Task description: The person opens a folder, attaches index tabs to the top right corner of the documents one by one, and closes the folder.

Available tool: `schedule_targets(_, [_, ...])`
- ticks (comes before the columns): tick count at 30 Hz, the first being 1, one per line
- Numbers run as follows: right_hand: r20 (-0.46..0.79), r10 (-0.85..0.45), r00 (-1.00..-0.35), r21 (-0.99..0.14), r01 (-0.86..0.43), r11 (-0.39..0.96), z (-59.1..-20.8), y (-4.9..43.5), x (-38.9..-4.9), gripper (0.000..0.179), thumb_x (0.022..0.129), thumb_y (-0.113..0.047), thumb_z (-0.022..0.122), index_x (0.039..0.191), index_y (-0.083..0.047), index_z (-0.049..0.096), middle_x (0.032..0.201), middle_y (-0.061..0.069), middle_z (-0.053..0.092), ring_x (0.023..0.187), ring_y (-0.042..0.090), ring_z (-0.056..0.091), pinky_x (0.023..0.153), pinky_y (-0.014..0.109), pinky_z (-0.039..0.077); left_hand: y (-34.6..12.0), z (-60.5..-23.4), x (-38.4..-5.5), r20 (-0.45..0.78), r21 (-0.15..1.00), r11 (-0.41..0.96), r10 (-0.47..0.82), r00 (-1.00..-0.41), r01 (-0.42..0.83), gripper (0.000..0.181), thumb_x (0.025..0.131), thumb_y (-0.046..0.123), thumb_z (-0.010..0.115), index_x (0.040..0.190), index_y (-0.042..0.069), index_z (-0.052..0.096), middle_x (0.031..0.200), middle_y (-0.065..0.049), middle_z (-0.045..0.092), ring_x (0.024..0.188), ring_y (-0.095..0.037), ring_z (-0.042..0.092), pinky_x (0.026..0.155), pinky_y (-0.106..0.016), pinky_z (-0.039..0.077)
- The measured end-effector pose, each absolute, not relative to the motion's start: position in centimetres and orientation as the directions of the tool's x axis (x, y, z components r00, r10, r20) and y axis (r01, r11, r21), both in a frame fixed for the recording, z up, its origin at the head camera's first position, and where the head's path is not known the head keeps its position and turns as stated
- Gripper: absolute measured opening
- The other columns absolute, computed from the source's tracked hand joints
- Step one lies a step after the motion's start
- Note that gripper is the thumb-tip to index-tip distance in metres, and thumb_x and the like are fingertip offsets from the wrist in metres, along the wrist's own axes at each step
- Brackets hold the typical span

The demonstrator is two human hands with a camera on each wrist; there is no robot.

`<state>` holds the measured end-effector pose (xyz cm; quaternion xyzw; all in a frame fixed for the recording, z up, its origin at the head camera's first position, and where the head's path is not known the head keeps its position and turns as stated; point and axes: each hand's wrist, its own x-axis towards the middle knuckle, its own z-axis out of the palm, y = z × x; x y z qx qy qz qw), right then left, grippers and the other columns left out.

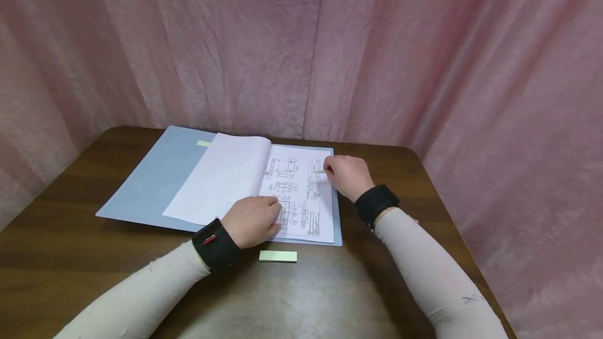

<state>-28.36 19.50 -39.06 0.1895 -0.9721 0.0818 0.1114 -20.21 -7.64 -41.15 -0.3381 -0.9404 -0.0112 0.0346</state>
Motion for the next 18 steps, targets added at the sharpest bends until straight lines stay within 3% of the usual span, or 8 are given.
schedule_targets(18, [0.323, -0.321, -0.890, -0.029, -0.349, 0.937, -40.3, 19.9, -32.6, 0.005, 0.101, -0.005, 0.080, 0.104, -0.009, 0.079, 0.096, 0.008, 0.075, 0.085, 0.027, 0.064, 0.076, 0.043, 0.055, -7.7, -41.3, -20.2, 0.067, -0.026, 0.773, 0.634, -0.770, 0.634, 0.040, 0.099, 0.037, 0.083, 0.120, 0.003, 0.080, 0.111, -0.010, 0.079, 0.090, -0.024, 0.072, 0.087, -0.039, 0.062])
